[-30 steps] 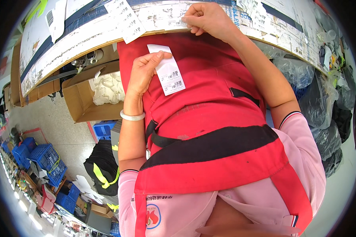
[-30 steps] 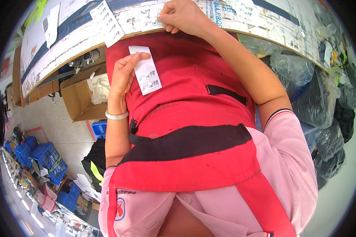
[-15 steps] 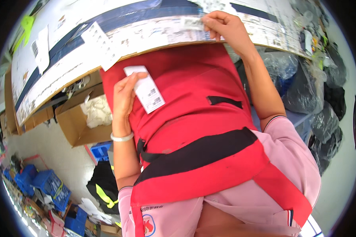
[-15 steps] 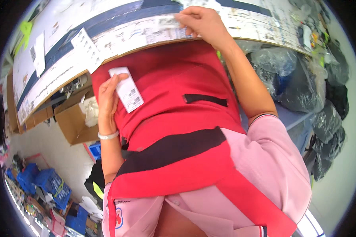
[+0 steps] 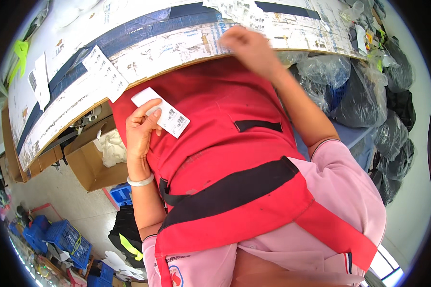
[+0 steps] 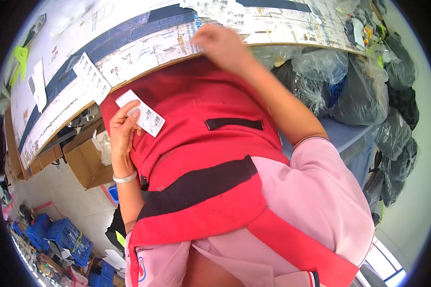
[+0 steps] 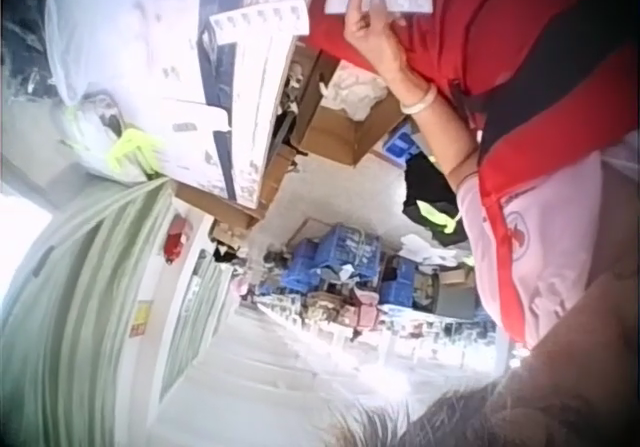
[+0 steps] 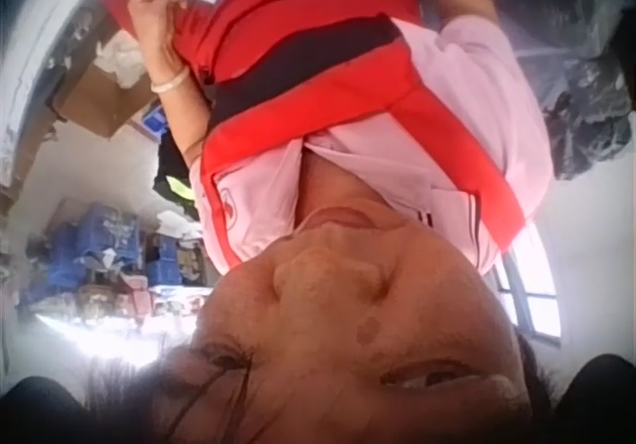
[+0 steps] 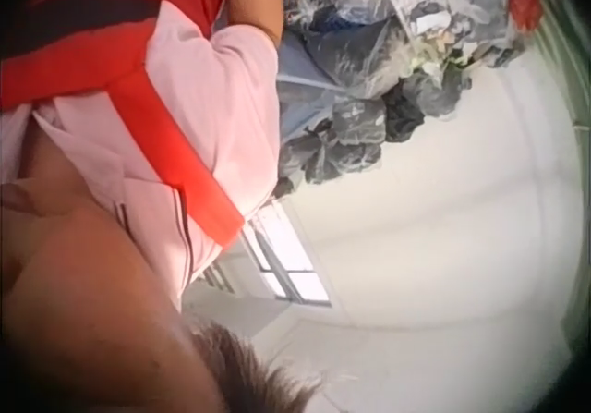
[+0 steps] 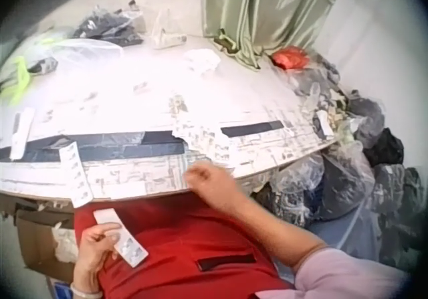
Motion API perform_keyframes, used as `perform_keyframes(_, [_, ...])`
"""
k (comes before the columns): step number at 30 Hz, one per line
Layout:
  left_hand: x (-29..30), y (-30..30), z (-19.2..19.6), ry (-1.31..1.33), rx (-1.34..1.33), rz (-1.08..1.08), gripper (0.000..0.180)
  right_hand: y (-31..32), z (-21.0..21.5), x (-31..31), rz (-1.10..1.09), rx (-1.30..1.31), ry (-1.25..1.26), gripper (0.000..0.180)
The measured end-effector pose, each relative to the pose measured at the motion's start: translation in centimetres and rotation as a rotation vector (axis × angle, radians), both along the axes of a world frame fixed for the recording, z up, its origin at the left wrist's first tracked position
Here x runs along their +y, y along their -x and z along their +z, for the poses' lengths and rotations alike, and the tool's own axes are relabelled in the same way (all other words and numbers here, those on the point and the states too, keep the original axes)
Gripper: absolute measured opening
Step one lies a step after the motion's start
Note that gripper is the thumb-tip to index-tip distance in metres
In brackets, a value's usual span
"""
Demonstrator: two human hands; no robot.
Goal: Peeling small white labels from a sticker sheet and applying them to other tags.
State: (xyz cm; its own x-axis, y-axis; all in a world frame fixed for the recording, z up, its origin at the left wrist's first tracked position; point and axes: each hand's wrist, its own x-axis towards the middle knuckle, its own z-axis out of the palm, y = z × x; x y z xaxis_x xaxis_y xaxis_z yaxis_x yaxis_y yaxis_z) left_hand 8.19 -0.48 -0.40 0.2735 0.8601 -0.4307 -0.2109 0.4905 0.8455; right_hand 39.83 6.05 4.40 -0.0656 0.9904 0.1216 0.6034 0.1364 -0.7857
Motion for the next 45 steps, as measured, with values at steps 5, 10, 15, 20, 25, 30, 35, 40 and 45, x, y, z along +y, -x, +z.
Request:
perform_keyframes(5, [0.0, -0.4, 0.4, -0.022, 0.031, 0.024, 0.025, 8.7, -0.8, -2.9, 0.574, 0.247, 0.721, 0.024])
perform_keyframes(10, [-0.2, -0.5, 0.2, -0.075, -0.044, 0.056, 0.024, 9.7, -1.3, -3.2, 0.452, 0.408, 0.82, 0.02])
perform_keyframes(15, [-0.2, -0.3, 0.1, -0.084, 0.109, -0.083, 0.022, 10.2, -1.8, -3.5, 0.43, 0.454, 0.763, 0.016])
perform_keyframes(20, [-0.2, 0.0, -0.5, -0.086, 0.071, -0.072, 0.022, 10.7, -2.1, -3.0, 0.472, 0.281, 0.415, 0.009])
perform_keyframes(25, [-0.1, 0.9, -1.8, -0.063, -0.018, -0.03, 0.027, 10.9, -1.5, -2.2, 0.504, 0.157, 0.167, 0.009])
perform_keyframes(30, [0.1, 0.4, -0.8, -0.042, -0.124, 0.046, 0.054, 10.0, 0.0, 0.9, 0.291, 0.311, 0.354, 0.017])
perform_keyframes(35, [0.2, 0.5, -1.1, -0.043, -0.061, 0.007, 0.05, 9.4, 0.2, 3.6, 0.267, 0.237, 0.436, 0.02])
perform_keyframes(40, [0.3, 0.4, -1.2, -0.012, -0.044, 0.003, 0.045, 9.1, -0.6, 4.4, 0.247, 0.251, 0.509, 0.022])
perform_keyframes(45, [0.3, 0.5, -1.3, -0.021, -0.042, 0.007, 0.044, 9.6, 1.0, 4.5, 0.225, 0.295, 0.574, 0.016])
